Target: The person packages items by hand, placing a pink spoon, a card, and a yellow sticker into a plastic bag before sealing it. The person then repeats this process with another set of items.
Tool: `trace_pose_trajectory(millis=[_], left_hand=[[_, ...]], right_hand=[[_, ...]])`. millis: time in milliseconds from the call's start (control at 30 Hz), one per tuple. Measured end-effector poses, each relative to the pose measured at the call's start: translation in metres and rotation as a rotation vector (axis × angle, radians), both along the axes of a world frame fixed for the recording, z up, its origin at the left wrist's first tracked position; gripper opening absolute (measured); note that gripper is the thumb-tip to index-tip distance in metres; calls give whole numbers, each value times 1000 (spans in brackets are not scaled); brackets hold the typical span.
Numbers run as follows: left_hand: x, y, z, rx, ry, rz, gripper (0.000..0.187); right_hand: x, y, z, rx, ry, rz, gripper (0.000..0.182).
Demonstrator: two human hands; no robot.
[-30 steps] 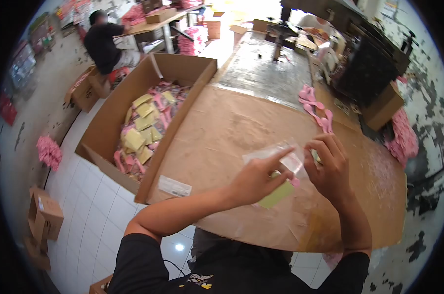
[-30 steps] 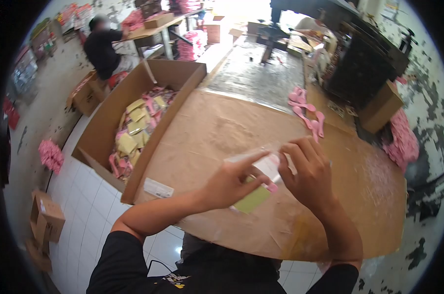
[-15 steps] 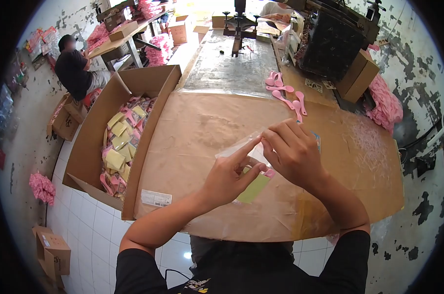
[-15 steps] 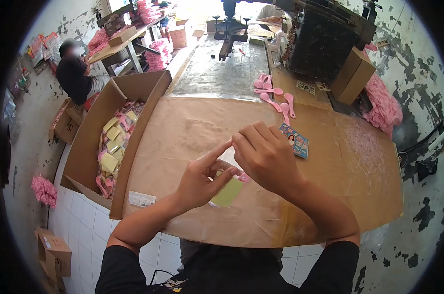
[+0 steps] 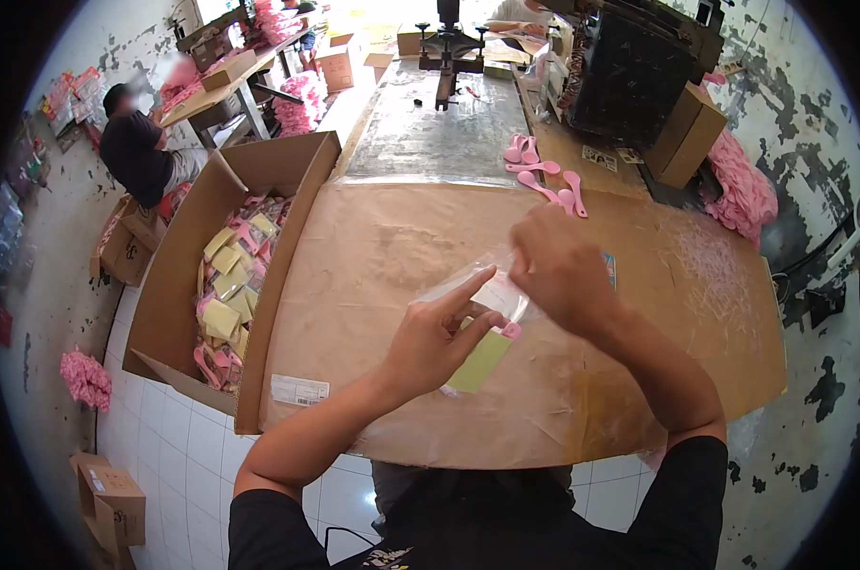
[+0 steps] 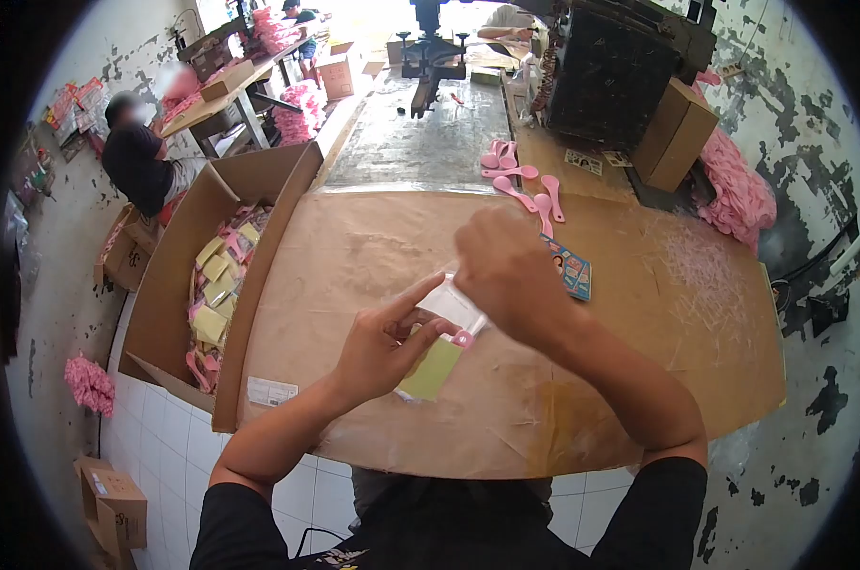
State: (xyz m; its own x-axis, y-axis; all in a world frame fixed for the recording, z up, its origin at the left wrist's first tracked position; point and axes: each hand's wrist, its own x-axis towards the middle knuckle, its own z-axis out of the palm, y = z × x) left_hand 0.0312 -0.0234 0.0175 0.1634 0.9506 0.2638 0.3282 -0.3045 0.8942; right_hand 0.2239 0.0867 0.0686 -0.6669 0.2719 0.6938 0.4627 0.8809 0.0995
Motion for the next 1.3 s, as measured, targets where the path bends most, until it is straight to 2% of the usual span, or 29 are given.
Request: trace_pose_trajectory(millis=[100,233,300,333,367,533,600,667,733,800,867,1067,1300], left_hand=[[1,1,-3,-74,-135,8,53],[-1,6,-3,-103,-393,47,38],[-1,7,-3,-107,-478,47,30],[-2,9,-2,-105,-520,47,26],[-3,10,-1,-104,-526,56,24],[-4,9,0,-109,-583,69,17],[-3,10,0,-115,-595,65,17],[-1,9,-3,-133,-603,57,16],[0,10,-4,-138,-609,43,16],[0,11,-10,-124,-615,23,15],[2,10,-12,-125,-636,13,15],[0,11,-13,-147,-657,48,14],[-1,14,-21,-172,-668,26,17]], right_hand=[[33,4,26,-722,199,-122,9],[139,16,70,-1421,355,75,12],[236,40,64,-1580,526,457,8],[279,63,51,-1509,670,434,5],[308,84,36,-1433,810,412,9],[354,56,-21,-183,-56,-731,31],[338,53,-14,40,-219,-902,38],[242,13,23,-94,-187,-889,41],[194,14,11,-418,62,-436,33],[121,-13,14,-865,86,-191,36],[67,-29,3,-890,97,121,35],[16,-26,-30,-1368,301,298,31],[21,-15,-48,-1484,410,411,27]])
